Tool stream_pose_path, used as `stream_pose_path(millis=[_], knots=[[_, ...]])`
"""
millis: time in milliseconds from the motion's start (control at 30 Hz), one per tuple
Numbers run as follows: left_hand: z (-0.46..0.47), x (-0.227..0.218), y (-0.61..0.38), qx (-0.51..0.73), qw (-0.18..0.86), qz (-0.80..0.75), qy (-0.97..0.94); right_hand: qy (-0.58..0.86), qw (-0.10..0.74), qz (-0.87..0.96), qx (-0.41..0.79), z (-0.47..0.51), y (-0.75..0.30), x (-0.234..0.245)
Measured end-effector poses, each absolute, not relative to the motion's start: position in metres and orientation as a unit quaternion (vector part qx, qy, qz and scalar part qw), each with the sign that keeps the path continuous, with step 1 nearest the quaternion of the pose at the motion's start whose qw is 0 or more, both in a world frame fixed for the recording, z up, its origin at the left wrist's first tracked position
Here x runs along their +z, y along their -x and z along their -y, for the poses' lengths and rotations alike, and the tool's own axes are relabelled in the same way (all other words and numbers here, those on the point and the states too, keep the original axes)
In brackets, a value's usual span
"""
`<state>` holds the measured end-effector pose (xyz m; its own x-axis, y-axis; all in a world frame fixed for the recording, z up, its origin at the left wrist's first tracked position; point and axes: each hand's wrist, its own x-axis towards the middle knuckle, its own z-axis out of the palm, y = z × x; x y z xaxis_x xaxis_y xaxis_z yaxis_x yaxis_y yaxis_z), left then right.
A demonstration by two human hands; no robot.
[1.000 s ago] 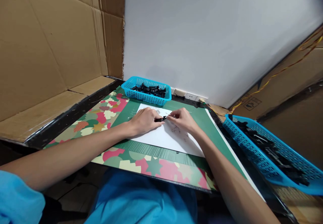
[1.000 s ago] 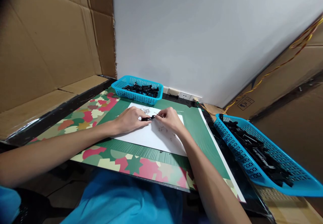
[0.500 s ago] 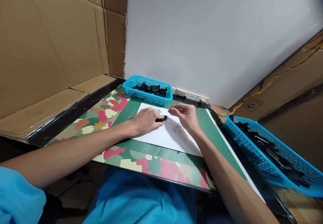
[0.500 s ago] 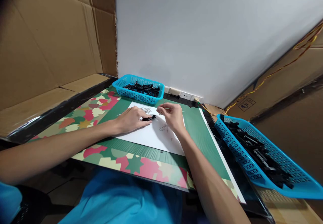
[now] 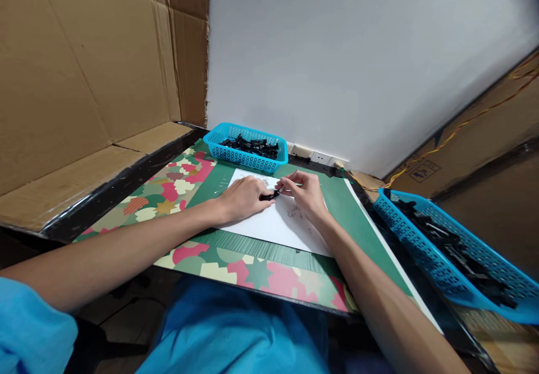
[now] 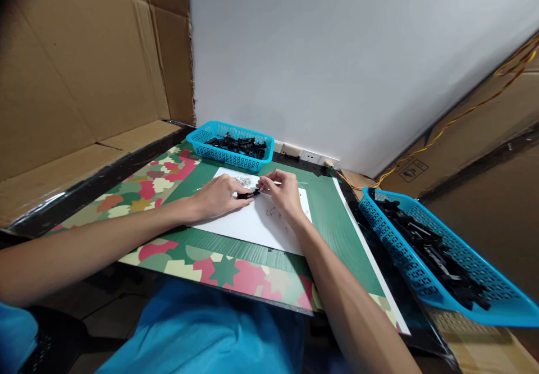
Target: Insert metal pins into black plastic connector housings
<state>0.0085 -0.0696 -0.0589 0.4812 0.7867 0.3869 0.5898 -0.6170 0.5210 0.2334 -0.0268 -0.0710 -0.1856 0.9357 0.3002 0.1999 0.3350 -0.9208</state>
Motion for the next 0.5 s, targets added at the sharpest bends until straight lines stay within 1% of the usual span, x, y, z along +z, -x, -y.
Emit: stream_pose_path(millis=[133, 300, 500], knots=[[0.0712, -0.0550, -0.0098, 0.289, 0.150, -0.407, -0.853, 0.431, 0.471, 0.671, 0.378, 0.0275, -0.2331, -0.0715], [0.0697, -0.0554, -0.0093, 0.295, 0.176, -0.406, -0.847, 0.444, 0.466, 0.678, 0.355, 0.0280, -0.2304, -0.0705], [0.0698, -0.0568, -0.0089, 0.297, 0.181, -0.390, -0.853, 0.461, 0.452, 0.693, 0.320, 0.0257, -0.2305, -0.0717]])
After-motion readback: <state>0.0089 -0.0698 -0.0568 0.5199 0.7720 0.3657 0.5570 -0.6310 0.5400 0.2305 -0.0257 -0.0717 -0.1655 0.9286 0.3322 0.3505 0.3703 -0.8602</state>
